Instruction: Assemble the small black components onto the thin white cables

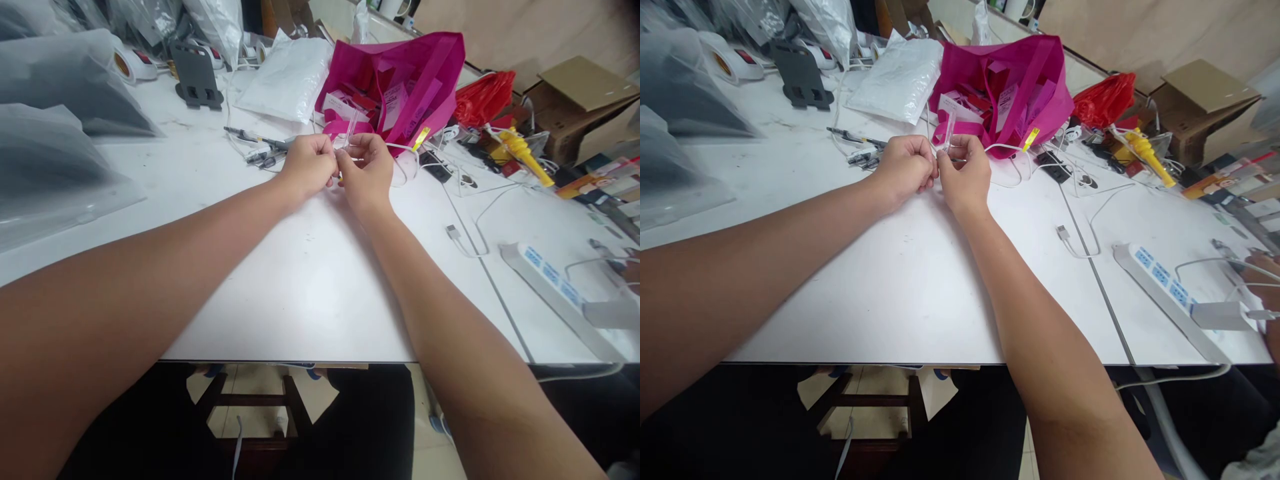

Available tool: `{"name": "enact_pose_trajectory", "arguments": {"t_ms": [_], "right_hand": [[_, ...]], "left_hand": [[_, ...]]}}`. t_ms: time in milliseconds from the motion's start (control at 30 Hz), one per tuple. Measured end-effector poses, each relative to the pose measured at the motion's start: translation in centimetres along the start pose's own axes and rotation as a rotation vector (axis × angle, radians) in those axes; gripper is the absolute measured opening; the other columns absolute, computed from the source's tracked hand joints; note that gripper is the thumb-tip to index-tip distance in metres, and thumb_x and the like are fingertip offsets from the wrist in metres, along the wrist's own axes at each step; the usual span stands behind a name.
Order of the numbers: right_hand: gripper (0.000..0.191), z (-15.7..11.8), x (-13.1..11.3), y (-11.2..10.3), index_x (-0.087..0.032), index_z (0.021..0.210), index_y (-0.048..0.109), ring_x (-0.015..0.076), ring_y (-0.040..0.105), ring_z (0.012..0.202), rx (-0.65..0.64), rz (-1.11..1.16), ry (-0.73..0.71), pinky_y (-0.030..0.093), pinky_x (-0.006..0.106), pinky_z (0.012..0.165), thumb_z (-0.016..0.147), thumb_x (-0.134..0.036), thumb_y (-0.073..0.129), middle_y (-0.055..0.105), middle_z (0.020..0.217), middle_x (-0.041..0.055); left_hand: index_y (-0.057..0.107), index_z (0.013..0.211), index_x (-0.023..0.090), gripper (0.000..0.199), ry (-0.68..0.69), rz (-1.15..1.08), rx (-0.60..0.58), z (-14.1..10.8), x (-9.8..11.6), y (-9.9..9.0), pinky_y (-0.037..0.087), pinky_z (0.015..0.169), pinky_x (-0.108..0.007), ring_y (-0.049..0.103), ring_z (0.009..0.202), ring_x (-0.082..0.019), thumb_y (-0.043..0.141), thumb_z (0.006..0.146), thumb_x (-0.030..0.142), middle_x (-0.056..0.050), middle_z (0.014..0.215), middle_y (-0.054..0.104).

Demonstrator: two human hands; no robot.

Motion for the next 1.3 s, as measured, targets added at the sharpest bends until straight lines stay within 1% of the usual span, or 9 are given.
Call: {"name": "enact_pose_trajectory", "arguments": {"t_ms": [167, 267, 400, 600, 733, 800, 1000, 1133, 1300], "right_hand": [[0.049, 0.08, 0.48, 0.21, -0.027, 0.125, 0.059, 0.0233, 0.073, 0.099, -0.047, -0.043, -0.008, 0.065, 0.045, 0.085, 0.096, -0.067, 0.064, 0.07, 0.118, 0.0091], [0.05, 0.09, 0.57, 0.24, -0.026, 0.13, 0.058, 0.0231, 0.074, 0.099, -0.061, -0.078, -0.012, 0.064, 0.043, 0.085, 0.099, -0.065, 0.061, 0.07, 0.121, 0.0111], [0.05, 0.1, 0.32, 0.23, -0.026, 0.133, 0.057, 0.023, 0.074, 0.1, -0.062, -0.134, -0.062, 0.064, 0.042, 0.084, 0.102, -0.065, 0.055, 0.07, 0.122, 0.0119], [0.054, 0.14, 0.51, 0.31, -0.025, 0.133, 0.056, 0.0234, 0.073, 0.099, -0.062, -0.134, -0.058, 0.064, 0.043, 0.083, 0.102, -0.068, 0.053, 0.069, 0.122, 0.0124], [0.055, 0.24, 0.57, 0.43, -0.024, 0.134, 0.057, 0.0252, 0.073, 0.103, -0.057, -0.165, -0.086, 0.064, 0.043, 0.082, 0.103, -0.069, 0.05, 0.069, 0.123, 0.0133], [0.055, 0.27, 0.61, 0.63, -0.025, 0.136, 0.057, 0.0252, 0.073, 0.102, -0.071, -0.195, -0.099, 0.064, 0.043, 0.081, 0.103, -0.069, 0.048, 0.069, 0.123, 0.0133], [0.047, 0.15, 0.41, 0.84, -0.026, 0.136, 0.056, 0.0232, 0.074, 0.094, -0.061, -0.235, -0.086, 0.064, 0.042, 0.076, 0.105, -0.062, 0.05, 0.07, 0.118, 0.0119], [0.049, 0.07, 0.23, 0.91, -0.026, 0.134, 0.057, 0.0241, 0.073, 0.099, -0.064, -0.187, -0.056, 0.065, 0.043, 0.08, 0.104, -0.064, 0.051, 0.07, 0.12, 0.0127], [0.049, 0.11, 0.38, 0.86, -0.026, 0.131, 0.057, 0.025, 0.072, 0.106, -0.063, -0.126, -0.051, 0.065, 0.044, 0.085, 0.102, -0.066, 0.054, 0.069, 0.124, 0.0126]], "left_hand": [[0.047, 0.06, 0.021, 0.03, -0.001, 0.037, 0.009, 0.25, -0.31, -0.03, 0.045, 0.055, -0.022, 0.058, 0.056, -0.01, 0.064, 0.081, 0.009, 0.001, 0.064, 0.061], [0.047, 0.06, 0.021, 0.029, -0.003, 0.028, 0.016, 0.32, -0.35, -0.08, 0.045, 0.054, -0.023, 0.058, 0.054, -0.01, 0.063, 0.081, 0.008, 0.0, 0.064, 0.061], [0.047, 0.06, 0.021, 0.029, -0.007, 0.029, 0.029, 0.37, -0.39, -0.12, 0.043, 0.054, -0.023, 0.057, 0.053, -0.009, 0.061, 0.081, 0.006, 0.0, 0.064, 0.061], [0.049, 0.06, 0.02, 0.029, -0.015, 0.009, 0.027, 0.44, -0.45, -0.04, 0.043, 0.054, -0.023, 0.056, 0.052, -0.009, 0.061, 0.081, 0.004, 0.001, 0.064, 0.061], [0.05, 0.058, 0.019, 0.029, -0.012, -0.029, 0.02, 0.44, -0.42, 0.07, 0.042, 0.052, -0.023, 0.056, 0.049, -0.009, 0.057, 0.078, -0.001, 0.001, 0.06, 0.059], [0.05, 0.057, 0.019, 0.03, -0.012, -0.059, 0.021, 0.48, -0.44, 0.14, 0.041, 0.051, -0.023, 0.054, 0.047, -0.009, 0.054, 0.076, -0.003, 0.002, 0.057, 0.057], [0.046, 0.057, 0.02, 0.031, -0.029, -0.087, 0.029, 0.62, -0.55, 0.19, 0.039, 0.05, -0.023, 0.051, 0.045, -0.009, 0.053, 0.077, -0.003, 0.003, 0.053, 0.053], [0.048, 0.057, 0.02, 0.029, -0.04, -0.085, 0.035, 0.5, -0.37, 0.11, 0.04, 0.049, -0.023, 0.05, 0.046, -0.009, 0.052, 0.077, -0.001, 0.002, 0.054, 0.053], [0.047, 0.063, 0.02, 0.028, -0.061, -0.067, 0.069, 0.4, -0.2, -0.19, 0.04, 0.049, -0.024, 0.052, 0.048, -0.009, 0.056, 0.085, 0.006, 0.001, 0.062, 0.055]]}}
Point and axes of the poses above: each hand's wrist, its own z-axis towards the middle knuckle, its own y-axis out of the palm, x = y × z, the point moved 7 cm from there along z, towards the middle knuckle
